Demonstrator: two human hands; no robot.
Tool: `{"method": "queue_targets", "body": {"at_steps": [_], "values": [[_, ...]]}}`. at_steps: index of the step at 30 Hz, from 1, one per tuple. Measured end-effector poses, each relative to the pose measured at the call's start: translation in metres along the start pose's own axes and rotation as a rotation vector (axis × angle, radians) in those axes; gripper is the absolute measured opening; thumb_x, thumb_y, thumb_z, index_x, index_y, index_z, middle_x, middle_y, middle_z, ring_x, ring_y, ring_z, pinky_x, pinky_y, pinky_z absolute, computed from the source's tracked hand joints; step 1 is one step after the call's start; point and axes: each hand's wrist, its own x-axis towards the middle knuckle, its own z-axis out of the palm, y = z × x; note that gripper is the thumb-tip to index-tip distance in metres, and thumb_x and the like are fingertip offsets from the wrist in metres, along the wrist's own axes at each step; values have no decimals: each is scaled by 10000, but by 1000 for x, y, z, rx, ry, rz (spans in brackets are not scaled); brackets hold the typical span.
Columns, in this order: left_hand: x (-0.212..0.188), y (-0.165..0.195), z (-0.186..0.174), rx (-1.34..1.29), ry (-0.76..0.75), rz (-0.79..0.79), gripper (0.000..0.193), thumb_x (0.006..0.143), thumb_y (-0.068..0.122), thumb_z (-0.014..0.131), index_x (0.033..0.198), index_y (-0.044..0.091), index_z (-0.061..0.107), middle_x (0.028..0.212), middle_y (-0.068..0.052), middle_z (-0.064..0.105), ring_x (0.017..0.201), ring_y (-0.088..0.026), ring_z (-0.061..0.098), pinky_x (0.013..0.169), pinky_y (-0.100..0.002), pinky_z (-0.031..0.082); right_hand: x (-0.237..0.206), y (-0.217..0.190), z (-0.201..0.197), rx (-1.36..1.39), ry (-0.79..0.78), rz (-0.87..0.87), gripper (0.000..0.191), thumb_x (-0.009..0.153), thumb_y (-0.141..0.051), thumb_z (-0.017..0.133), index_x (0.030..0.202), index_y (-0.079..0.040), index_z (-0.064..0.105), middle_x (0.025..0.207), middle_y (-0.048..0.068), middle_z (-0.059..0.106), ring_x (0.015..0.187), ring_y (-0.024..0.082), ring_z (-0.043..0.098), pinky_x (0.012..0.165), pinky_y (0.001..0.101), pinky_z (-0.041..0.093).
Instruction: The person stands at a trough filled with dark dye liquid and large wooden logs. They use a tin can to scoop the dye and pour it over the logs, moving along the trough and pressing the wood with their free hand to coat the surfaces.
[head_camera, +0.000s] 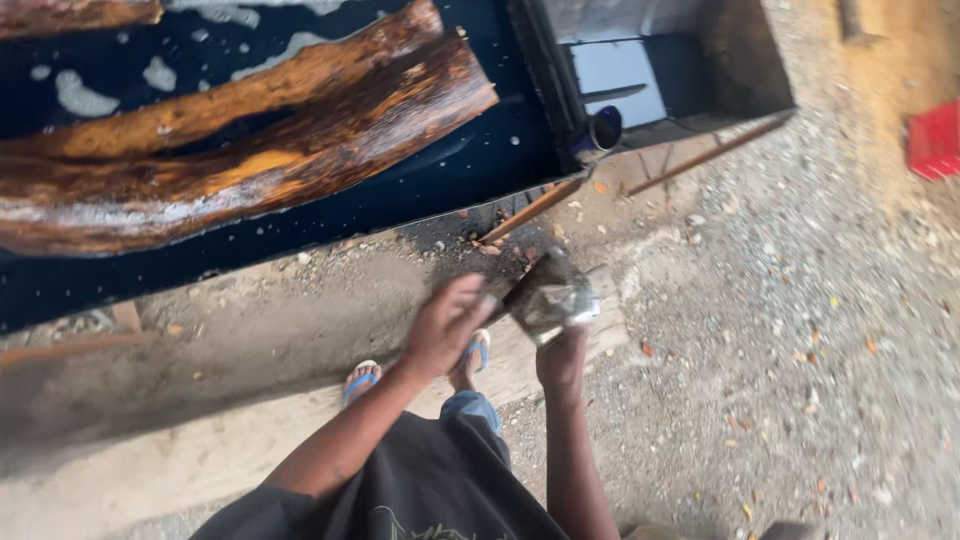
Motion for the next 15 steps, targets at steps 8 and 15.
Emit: {"method": "queue_targets", "body": {"at_steps": [8,15], "values": [[58,-149,-111,-116,908,-328,757,1042,522,753,1450,-18,413,1188,-342,540,965,-207,485,743,-344,437,206,41,-65,102,-326,254,581,1017,-328,744,1247,54,371,1183,176,517,1087,291,603,962,542,562],[170,-159,-140,-654,1390,-675,905,910,727,561,1541,107,363,1424,-138,580,1025,-245,647,717,-415,514,383,105,-86,-1447,-455,60,969,655,-473,809,1461,-78,445,1332,158,608,1200,280,610,1004,469,538]]}}
